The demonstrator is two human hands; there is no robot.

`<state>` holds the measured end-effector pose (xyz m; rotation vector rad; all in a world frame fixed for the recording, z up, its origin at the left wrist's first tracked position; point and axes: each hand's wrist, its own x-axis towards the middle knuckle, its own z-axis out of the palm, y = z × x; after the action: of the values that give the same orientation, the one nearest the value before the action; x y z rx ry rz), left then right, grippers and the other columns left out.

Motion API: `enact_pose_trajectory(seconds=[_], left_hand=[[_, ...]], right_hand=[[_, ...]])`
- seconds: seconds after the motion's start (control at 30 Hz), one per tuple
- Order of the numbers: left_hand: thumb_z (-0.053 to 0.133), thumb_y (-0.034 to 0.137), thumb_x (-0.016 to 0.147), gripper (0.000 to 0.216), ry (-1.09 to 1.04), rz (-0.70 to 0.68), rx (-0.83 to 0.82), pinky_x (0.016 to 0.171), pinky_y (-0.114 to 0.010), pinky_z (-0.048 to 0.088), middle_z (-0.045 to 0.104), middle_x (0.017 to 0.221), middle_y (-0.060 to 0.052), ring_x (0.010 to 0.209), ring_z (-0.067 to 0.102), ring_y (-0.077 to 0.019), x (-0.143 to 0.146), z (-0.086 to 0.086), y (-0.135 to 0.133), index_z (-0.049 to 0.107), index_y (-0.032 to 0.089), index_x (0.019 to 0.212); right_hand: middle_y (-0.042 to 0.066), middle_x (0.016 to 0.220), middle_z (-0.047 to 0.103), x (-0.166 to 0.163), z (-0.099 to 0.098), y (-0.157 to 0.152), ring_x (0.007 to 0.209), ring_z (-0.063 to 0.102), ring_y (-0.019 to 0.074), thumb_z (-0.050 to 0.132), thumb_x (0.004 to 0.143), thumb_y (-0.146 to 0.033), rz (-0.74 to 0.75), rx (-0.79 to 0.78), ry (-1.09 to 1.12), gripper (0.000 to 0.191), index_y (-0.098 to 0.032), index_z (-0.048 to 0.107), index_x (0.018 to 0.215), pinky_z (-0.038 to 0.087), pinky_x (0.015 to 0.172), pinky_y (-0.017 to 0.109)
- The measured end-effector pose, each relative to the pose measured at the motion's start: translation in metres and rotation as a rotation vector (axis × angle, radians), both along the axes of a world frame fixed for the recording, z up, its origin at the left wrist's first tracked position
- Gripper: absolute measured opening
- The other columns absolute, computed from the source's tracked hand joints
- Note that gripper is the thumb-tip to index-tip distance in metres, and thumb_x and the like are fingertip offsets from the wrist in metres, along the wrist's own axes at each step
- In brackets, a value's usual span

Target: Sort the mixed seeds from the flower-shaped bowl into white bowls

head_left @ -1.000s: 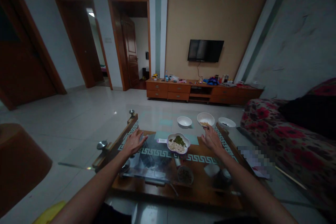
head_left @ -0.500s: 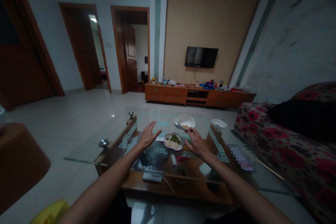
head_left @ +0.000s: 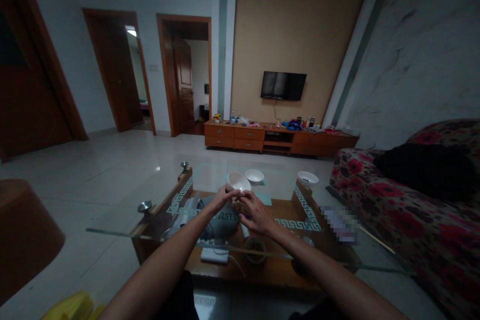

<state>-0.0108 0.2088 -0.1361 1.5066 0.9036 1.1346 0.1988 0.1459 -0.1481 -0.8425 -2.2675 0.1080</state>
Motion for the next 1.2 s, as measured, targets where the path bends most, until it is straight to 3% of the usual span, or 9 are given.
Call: enact_pose_trajectory(seconds=[0.13,0.23,0.4,0.57,0.83,1.0,1.1,1.2], left_hand=[[0.087,0.064,0.067,0.077,-0.048,0.061,-0.012,0.085,-0.043,0.061,0.078,0.116,-0.017,0.108,0.072,-0.0355,0.003,-0.002,0.004,0.069,0.014,0.124],[0.091,0.061,0.064,0.081,-0.022,0.151,0.003,0.088,-0.044,0.061,0.076,0.122,-0.017,0.111,0.072,-0.0349,0.002,-0.004,0.009,0.066,0.015,0.127],[0.095,0.051,0.062,0.080,0.222,0.238,0.093,0.099,-0.045,0.058,0.076,0.121,-0.015,0.113,0.071,-0.0341,-0.005,-0.012,0.011,0.064,0.016,0.126],[0.097,0.051,0.059,0.084,0.415,0.218,0.152,0.098,-0.045,0.056,0.076,0.118,-0.013,0.110,0.072,-0.0351,-0.006,-0.017,0.006,0.064,0.018,0.130],[0.091,0.056,0.066,0.094,0.784,0.232,0.354,0.100,-0.047,0.054,0.073,0.130,-0.012,0.118,0.069,-0.0369,-0.005,-0.003,0.003,0.055,0.022,0.147],[0.091,0.057,0.066,0.102,1.006,0.230,0.534,0.104,-0.050,0.049,0.069,0.133,-0.015,0.123,0.064,-0.0406,-0.002,0.008,-0.006,0.049,0.021,0.152],[0.091,0.051,0.066,0.104,1.089,0.230,0.606,0.104,-0.049,0.048,0.067,0.131,-0.016,0.123,0.062,-0.0402,0.004,0.015,-0.013,0.045,0.020,0.154],[0.091,0.044,0.069,0.107,1.133,0.194,0.687,0.104,-0.048,0.046,0.062,0.135,-0.017,0.126,0.059,-0.0390,0.011,0.025,-0.019,0.039,0.022,0.159]], right_hand=[[0.016,0.162,0.041,0.006,0.001,0.011,0.150,0.046,0.0327,0.067,0.088,-0.018,0.011,0.024,0.014,0.071,-0.027,0.048,0.156,0.045,0.122,0.054],[0.018,0.164,0.040,0.025,-0.005,0.022,0.149,0.047,0.0324,0.062,0.091,-0.016,-0.088,0.059,0.030,0.066,-0.024,0.049,0.155,0.045,0.121,0.056],[0.020,0.165,0.039,0.066,-0.021,0.032,0.152,0.043,0.0332,0.058,0.092,-0.017,-0.339,0.015,-0.055,0.063,-0.019,0.050,0.154,0.042,0.123,0.057],[0.020,0.169,0.035,0.086,-0.027,0.030,0.153,0.042,0.0326,0.058,0.091,-0.017,-0.436,-0.037,-0.157,0.066,-0.018,0.050,0.156,0.040,0.123,0.054],[0.022,0.168,0.039,0.084,-0.028,0.031,0.144,0.051,0.0334,0.063,0.087,-0.015,-0.439,0.020,-0.184,0.070,-0.017,0.053,0.156,0.041,0.121,0.054],[0.019,0.152,0.059,0.073,-0.021,0.030,0.140,0.055,0.0335,0.062,0.095,-0.024,-0.395,0.035,-0.092,0.051,-0.017,0.063,0.146,0.040,0.121,0.055],[0.016,0.130,0.073,0.063,-0.013,0.031,0.126,0.063,0.0309,0.057,0.102,-0.038,-0.335,-0.057,0.062,0.035,-0.019,0.076,0.125,0.044,0.115,0.052],[0.013,0.113,0.078,0.044,-0.012,0.032,0.109,0.069,0.0289,0.055,0.102,-0.055,-0.213,-0.284,0.284,0.046,-0.018,0.080,0.106,0.052,0.102,0.045]])
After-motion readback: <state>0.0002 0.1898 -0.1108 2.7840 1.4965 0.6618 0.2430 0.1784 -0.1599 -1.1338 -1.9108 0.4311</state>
